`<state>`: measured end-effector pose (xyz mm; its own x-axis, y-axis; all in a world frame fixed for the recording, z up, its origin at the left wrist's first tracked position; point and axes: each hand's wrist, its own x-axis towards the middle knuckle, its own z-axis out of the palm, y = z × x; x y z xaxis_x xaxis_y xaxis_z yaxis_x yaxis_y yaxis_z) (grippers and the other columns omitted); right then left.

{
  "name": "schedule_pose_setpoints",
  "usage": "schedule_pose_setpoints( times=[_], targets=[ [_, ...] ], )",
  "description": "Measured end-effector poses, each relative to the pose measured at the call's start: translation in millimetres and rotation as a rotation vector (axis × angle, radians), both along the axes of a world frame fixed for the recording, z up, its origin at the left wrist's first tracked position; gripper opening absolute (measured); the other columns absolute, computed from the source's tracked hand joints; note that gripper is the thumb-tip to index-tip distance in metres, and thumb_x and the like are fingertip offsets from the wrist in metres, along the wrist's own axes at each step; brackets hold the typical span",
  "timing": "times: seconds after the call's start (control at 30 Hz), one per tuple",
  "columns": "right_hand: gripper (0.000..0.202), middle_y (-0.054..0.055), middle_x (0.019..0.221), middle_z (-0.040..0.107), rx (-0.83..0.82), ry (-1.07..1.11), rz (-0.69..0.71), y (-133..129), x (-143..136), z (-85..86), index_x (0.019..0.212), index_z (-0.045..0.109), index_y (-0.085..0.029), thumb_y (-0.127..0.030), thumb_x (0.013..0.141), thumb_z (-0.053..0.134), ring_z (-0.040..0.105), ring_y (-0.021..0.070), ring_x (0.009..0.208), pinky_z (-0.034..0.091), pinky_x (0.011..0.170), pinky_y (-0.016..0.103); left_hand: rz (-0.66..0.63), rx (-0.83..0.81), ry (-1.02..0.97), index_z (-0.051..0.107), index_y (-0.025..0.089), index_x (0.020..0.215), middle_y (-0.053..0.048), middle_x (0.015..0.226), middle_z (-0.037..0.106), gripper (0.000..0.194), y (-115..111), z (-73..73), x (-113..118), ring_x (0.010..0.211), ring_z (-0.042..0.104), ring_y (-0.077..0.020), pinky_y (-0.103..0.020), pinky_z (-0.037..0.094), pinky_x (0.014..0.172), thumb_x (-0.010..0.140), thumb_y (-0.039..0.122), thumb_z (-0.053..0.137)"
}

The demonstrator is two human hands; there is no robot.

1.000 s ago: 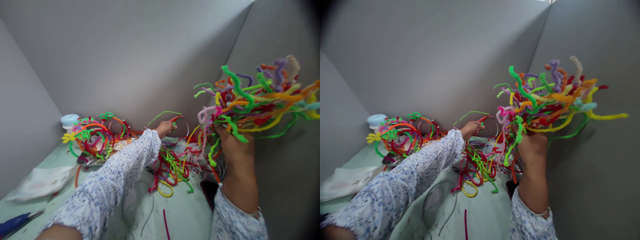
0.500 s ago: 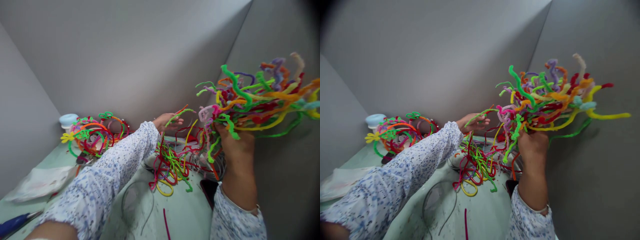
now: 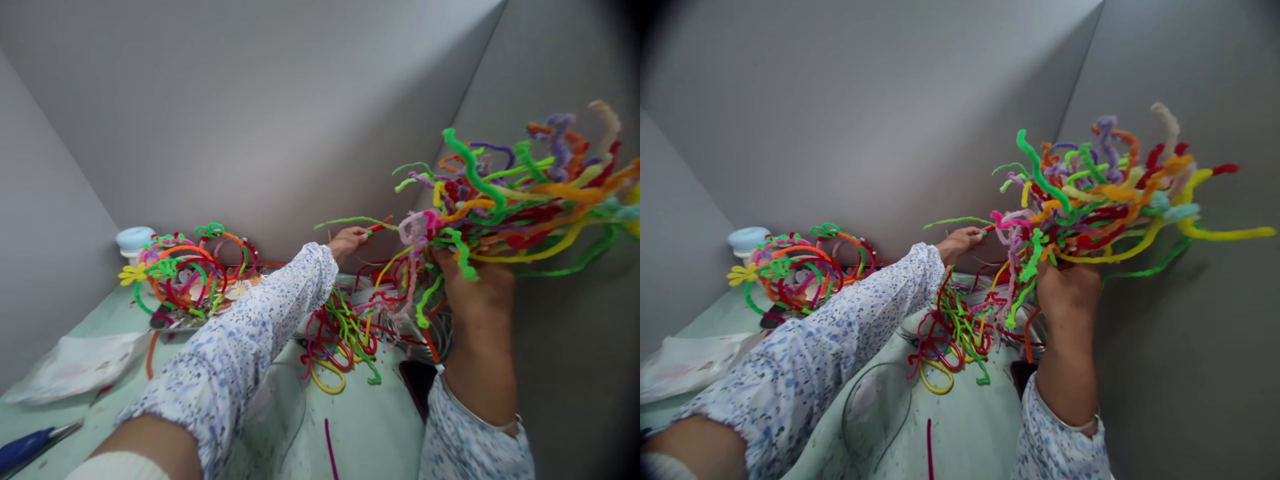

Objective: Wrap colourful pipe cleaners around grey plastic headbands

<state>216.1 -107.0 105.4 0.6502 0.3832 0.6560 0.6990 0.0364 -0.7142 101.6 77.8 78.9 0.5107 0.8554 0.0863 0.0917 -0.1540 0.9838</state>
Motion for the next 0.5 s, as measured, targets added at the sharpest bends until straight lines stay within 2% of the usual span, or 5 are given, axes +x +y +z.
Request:
schedule_pose_setpoints(
  times=[0.13, 0.23, 0.37, 0.5],
  targets=[
    [0.031, 0.013, 0.099, 0.073, -0.015, -0.022, 0.014, -2, -3, 2.5, 0.096, 0.073, -0.015, -0.031, 0.071, 0.062, 0.064, 0.029, 0.105, 0.046, 0.09, 0.037, 0.011, 0.147, 0.092, 0.067, 0.014, 0.103, -0.007, 0.11, 0.068, 0.03, 4, -15.8, 4, 0.105, 0.058, -0.0169, -0.03, 0.039, 0.097, 0.081, 0.006, 0.049],
    [0.03, 0.012, 0.095, 0.073, -0.016, 0.014, 0.029, -4, -5, 6.1, 0.095, 0.072, -0.014, -0.029, 0.071, 0.062, 0.065, 0.0289, 0.101, 0.046, 0.088, 0.037, -0.019, 0.249, 0.151, 0.069, 0.015, 0.104, -0.006, 0.114, 0.067, 0.038, 7, -21.7, -1, 0.11, 0.056, -0.0168, -0.028, 0.037, 0.1, 0.075, 0.001, 0.048],
    [0.028, 0.011, 0.098, 0.073, -0.034, 0.017, 0.041, -2, -1, 6.2, 0.094, 0.072, -0.017, -0.027, 0.07, 0.065, 0.065, 0.0277, 0.102, 0.047, 0.089, 0.036, -0.006, 0.33, 0.253, 0.07, 0.015, 0.104, -0.008, 0.112, 0.068, 0.038, 13, -19.3, -16, 0.106, 0.058, -0.0207, -0.031, 0.041, 0.097, 0.072, 0.005, 0.052],
    [0.026, 0.015, 0.093, 0.073, -0.091, -0.002, 0.034, 2, 3, -0.1, 0.089, 0.072, -0.014, -0.032, 0.072, 0.065, 0.065, 0.0292, 0.099, 0.045, 0.09, 0.037, 0.0, 0.369, 0.342, 0.069, 0.015, 0.105, -0.008, 0.106, 0.07, 0.039, 9, -15.2, -43, 0.098, 0.062, -0.0198, -0.028, 0.046, 0.088, 0.072, 0.007, 0.051]
  ],
)
